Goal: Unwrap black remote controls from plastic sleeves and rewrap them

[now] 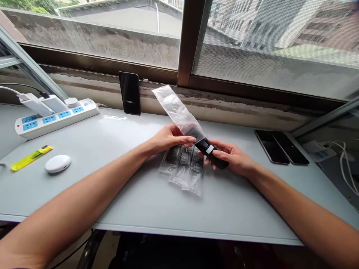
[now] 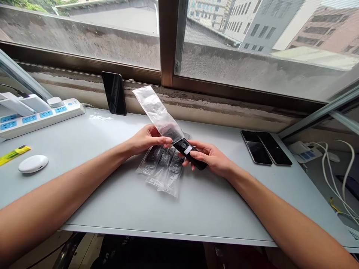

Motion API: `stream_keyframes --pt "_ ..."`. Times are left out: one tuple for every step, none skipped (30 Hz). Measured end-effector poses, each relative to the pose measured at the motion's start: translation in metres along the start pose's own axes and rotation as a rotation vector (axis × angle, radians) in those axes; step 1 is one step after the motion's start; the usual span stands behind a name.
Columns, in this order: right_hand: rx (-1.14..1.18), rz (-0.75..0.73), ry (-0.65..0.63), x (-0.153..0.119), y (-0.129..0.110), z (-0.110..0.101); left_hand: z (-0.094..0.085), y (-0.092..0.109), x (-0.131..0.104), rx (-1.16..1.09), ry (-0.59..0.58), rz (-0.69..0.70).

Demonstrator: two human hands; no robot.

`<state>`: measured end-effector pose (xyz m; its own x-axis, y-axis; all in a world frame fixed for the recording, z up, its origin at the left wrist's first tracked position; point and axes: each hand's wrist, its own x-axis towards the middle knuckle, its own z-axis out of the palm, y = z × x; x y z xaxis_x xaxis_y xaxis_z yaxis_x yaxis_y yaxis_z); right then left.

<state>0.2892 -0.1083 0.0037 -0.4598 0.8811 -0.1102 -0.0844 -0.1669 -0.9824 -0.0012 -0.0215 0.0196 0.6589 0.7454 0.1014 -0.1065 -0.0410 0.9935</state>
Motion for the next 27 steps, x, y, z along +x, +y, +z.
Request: stream_keyframes --pt "0.008 0.005 -0.005 0.000 0.000 0.000 0.002 0.002 0.000 -0.018 -0.033 0.002" --pt "0.014 0.010 -0.010 -0.001 0.001 -0.001 0.003 0.003 -0.001 -0.031 -0.066 0.001" --pt "0.019 0.015 -0.014 -0.001 0.001 -0.001 0.005 0.005 -0.002 -0.035 -0.097 -0.001" --pt "0.024 0.021 -0.016 -0.001 0.001 -0.001 0.007 0.006 -0.002 -0.030 -0.122 -0.004" --pt "0.033 0.026 -0.011 -0.001 0.001 0.000 0.009 0.007 -0.003 -0.020 -0.139 -0.003" --pt "0.047 0.027 0.004 0.000 0.001 0.000 0.010 0.007 -0.003 -0.009 -0.143 0.006" --pt "0.067 0.020 0.032 0.001 0.001 0.000 0.011 0.007 -0.003 -0.001 -0.127 0.026" --pt "0.092 0.008 0.069 0.003 0.001 0.000 0.011 0.006 -0.003 0.003 -0.093 0.056" --pt "0.123 -0.008 0.114 0.004 0.001 0.000 0.010 0.006 -0.003 0.001 -0.045 0.091" --pt "0.157 -0.024 0.160 0.006 0.001 0.000 0.009 0.004 -0.002 -0.001 0.007 0.123" --pt "0.188 -0.034 0.202 0.007 0.001 0.000 0.008 0.003 -0.002 -0.001 0.054 0.150" --pt "0.212 -0.038 0.234 0.008 0.001 0.000 0.007 0.002 -0.001 0.005 0.088 0.167" --pt "0.224 -0.037 0.254 0.009 0.001 0.000 0.006 0.001 -0.001 0.021 0.101 0.176" --pt "0.223 -0.034 0.259 0.009 0.001 0.001 0.005 0.000 -0.001 0.045 0.097 0.180" --pt "0.214 -0.031 0.252 0.009 0.001 0.001 0.005 -0.001 -0.001 0.074 0.083 0.186" --pt "0.198 -0.029 0.235 0.009 0.001 0.001 0.006 -0.002 -0.002 0.108 0.063 0.194" --pt "0.180 -0.025 0.213 0.008 0.002 0.001 0.007 -0.002 -0.003 0.142 0.046 0.204" --pt "0.165 -0.019 0.187 0.007 0.002 0.001 0.008 -0.002 -0.004 0.174 0.033 0.217" --pt "0.151 -0.012 0.162 0.006 0.002 0.001 0.010 -0.002 -0.006 0.202 0.023 0.233" --pt "0.138 -0.006 0.138 0.006 0.002 0.001 0.012 -0.002 -0.007 0.227 0.005 0.247" --pt "0.123 -0.003 0.115 0.005 0.003 0.000 0.013 -0.002 -0.007 0.246 -0.021 0.257" --pt "0.105 -0.006 0.092 0.005 0.003 0.000 0.014 -0.003 -0.007 0.260 -0.058 0.258" --pt "0.088 -0.015 0.068 0.004 0.004 0.000 0.015 -0.004 -0.007 0.264 -0.094 0.255" --pt "0.071 -0.024 0.045 0.004 0.004 0.000 0.015 -0.005 -0.007 0.263 -0.127 0.253" --pt "0.057 -0.030 0.026 0.003 0.005 0.000 0.015 -0.007 -0.006 0.258 -0.147 0.256" --pt "0.052 -0.028 0.013 0.003 0.005 0.000 0.015 -0.010 -0.005 0.254 -0.155 0.275" --pt "0.057 -0.019 0.008 0.003 0.004 0.000 0.015 -0.012 -0.004 0.259 -0.153 0.302"
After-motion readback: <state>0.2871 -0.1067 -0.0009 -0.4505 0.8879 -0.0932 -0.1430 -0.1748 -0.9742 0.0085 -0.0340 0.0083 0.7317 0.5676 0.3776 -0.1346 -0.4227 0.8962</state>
